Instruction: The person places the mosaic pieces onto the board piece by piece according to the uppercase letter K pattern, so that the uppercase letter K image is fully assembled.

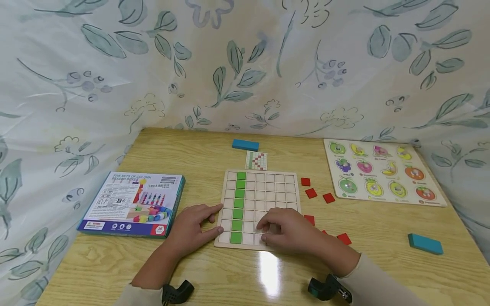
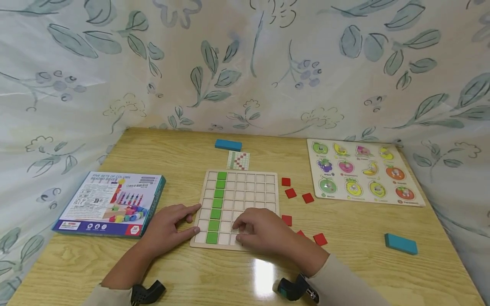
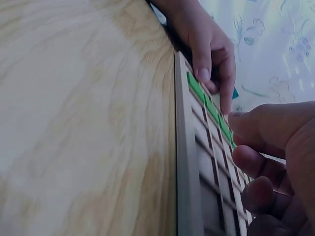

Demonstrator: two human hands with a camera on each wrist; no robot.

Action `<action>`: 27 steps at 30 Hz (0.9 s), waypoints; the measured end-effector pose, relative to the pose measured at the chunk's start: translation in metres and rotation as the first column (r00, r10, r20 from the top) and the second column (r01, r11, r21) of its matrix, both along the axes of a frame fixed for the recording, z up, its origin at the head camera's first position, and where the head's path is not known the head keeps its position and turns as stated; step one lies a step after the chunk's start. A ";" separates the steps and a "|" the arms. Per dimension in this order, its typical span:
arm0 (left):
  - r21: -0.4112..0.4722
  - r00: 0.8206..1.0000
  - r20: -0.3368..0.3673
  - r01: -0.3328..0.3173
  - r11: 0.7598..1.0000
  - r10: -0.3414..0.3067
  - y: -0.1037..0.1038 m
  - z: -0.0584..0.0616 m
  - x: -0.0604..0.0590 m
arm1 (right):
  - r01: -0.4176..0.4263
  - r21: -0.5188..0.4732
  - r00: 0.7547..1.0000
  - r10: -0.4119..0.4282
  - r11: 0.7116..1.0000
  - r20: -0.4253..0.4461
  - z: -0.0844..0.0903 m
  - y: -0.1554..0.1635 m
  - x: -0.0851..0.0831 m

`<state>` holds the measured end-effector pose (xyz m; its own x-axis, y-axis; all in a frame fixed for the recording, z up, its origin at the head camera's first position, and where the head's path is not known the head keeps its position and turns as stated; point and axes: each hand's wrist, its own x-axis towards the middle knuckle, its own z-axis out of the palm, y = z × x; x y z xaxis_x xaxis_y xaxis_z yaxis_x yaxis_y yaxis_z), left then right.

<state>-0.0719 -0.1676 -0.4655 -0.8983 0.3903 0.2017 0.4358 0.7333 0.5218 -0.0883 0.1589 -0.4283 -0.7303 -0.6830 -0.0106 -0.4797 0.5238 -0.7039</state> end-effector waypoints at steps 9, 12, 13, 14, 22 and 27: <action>0.005 1.000 0.001 0.001 1.000 -0.001 0.000 0.001 0.001 | 0.039 -0.053 0.999 -0.039 0.998 0.008 0.000 0.031 0.007; 0.005 1.000 0.004 0.001 1.000 -0.001 0.000 0.001 0.001 | 0.057 -0.071 0.998 -0.056 0.996 0.010 0.001 0.040 0.009; 0.002 1.000 0.006 0.000 1.000 0.000 0.000 0.001 0.001 | 0.064 -0.074 0.998 -0.063 0.995 0.016 0.002 0.043 0.010; 0.000 1.000 0.008 -0.002 1.000 0.002 0.000 0.000 0.001 | 0.070 -0.078 0.997 -0.068 0.995 0.024 0.003 0.046 0.010; 0.010 1.000 -0.004 0.004 1.000 -0.004 -0.001 -0.002 0.002 | 0.148 -0.051 0.989 -0.148 0.988 0.010 0.010 0.078 0.013; 0.007 1.000 -0.008 0.006 1.000 -0.006 -0.001 -0.002 0.001 | 0.205 -0.053 0.979 -0.205 0.977 0.019 0.010 0.101 0.017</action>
<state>-0.0710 -0.1685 -0.4676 -0.8944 0.3939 0.2119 0.4442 0.7271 0.5234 -0.0718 0.2599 -0.4185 -0.8548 -0.5187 0.0121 -0.3567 0.5706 -0.7397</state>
